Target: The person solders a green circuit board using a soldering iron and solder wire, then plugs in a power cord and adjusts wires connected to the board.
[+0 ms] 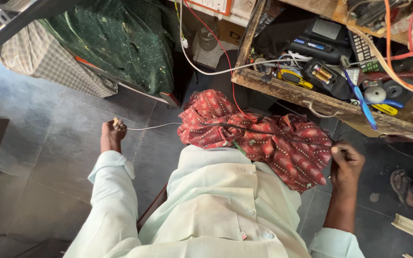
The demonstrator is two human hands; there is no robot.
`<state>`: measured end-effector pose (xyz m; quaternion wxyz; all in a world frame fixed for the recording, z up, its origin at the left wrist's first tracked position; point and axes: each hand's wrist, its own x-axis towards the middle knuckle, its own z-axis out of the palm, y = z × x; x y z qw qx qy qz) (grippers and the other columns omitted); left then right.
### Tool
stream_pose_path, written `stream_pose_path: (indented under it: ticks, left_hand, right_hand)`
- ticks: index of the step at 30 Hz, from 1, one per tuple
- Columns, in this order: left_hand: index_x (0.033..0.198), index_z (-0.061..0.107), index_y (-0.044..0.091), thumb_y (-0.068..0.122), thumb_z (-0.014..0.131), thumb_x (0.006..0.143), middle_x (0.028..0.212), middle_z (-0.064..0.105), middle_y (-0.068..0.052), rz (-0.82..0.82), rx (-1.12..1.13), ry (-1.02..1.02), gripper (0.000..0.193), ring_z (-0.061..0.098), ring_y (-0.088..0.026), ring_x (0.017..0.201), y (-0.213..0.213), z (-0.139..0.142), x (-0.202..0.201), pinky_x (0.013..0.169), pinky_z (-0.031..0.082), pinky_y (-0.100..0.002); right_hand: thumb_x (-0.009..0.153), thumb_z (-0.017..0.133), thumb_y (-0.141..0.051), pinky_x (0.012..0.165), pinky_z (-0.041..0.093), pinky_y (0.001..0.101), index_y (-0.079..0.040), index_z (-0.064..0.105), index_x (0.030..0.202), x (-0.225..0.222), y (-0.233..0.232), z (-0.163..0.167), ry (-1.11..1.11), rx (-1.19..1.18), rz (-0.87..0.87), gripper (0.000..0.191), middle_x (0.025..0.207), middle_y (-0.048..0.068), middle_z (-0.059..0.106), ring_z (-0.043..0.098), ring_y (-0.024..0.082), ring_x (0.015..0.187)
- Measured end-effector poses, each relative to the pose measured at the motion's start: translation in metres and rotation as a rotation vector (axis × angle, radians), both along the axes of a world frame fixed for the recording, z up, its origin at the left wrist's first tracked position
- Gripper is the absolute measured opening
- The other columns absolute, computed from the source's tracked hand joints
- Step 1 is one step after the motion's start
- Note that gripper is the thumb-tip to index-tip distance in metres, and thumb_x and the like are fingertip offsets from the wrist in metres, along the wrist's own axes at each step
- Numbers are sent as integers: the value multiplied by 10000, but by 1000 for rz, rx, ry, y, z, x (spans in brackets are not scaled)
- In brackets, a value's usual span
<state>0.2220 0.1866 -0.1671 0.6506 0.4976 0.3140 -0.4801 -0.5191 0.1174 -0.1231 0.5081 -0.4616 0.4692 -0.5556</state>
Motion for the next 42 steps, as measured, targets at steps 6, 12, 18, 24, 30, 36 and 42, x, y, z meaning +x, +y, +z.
stream_pose_path:
  ticks: [6, 12, 18, 24, 30, 36, 42]
  left_hand:
    - [1050, 608, 85, 208, 507, 1040, 767, 627, -44, -458, -4, -482, 159, 481, -120, 536, -13, 21, 10, 468, 365, -267]
    - [1090, 603, 4, 161, 549, 1060, 853, 693, -112, -1035, -525, -673, 169, 596, -138, 610, -49, 118, -11, 518, 435, -269]
    - [1084, 653, 41, 273, 616, 1046, 878, 716, -51, -849, -606, -968, 238, 664, -114, 678, -143, 176, -84, 567, 517, -263]
    - [1019, 687, 15, 248, 620, 1008, 799, 706, -65, -848, -678, -1013, 243, 655, -129, 598, -240, 165, -134, 505, 500, -271]
    - [984, 682, 1, 224, 607, 1000, 765, 703, -74, -708, -671, -976, 236, 651, -137, 551, -274, 140, -148, 481, 518, -281]
    - [940, 667, 6, 239, 636, 1002, 768, 701, -77, -654, -678, -941, 244, 659, -140, 565, -277, 129, -153, 504, 544, -283]
    - [902, 666, 4, 238, 658, 973, 742, 712, -86, -621, -636, -939, 244, 659, -140, 550, -285, 131, -156, 501, 569, -288]
  right_hand:
    - [1061, 639, -35, 915, 497, 277, 25, 681, 1197, 37, 2, 1, 581, -133, -14, 154, 1129, 57, 691, 620, 142, 1007]
    - [1043, 638, -99, 1111, 431, 369, 7, 546, 1377, 96, 26, -11, 821, -321, -280, 361, 1295, 126, 570, 548, 218, 1230]
    - [1136, 510, -211, 1244, 347, 401, 6, 393, 1572, 91, 23, -35, 525, -132, -388, 501, 1518, 167, 467, 465, 257, 1408]
    - [1119, 502, -299, 1224, 303, 458, 26, 396, 1519, 92, 28, -23, 729, -210, -360, 527, 1500, 212, 454, 428, 322, 1422]
    - [1180, 358, -464, 1213, 338, 432, 13, 428, 1492, 107, 23, 7, 647, -221, -281, 574, 1432, 191, 457, 452, 283, 1391]
    - [1175, 354, -478, 1187, 358, 432, 12, 444, 1465, 108, 21, 19, 649, -238, -238, 576, 1411, 188, 475, 470, 273, 1356]
    - [1175, 371, -455, 1162, 388, 422, 18, 501, 1397, 108, 21, 17, 640, -244, -260, 538, 1365, 172, 525, 510, 258, 1300]
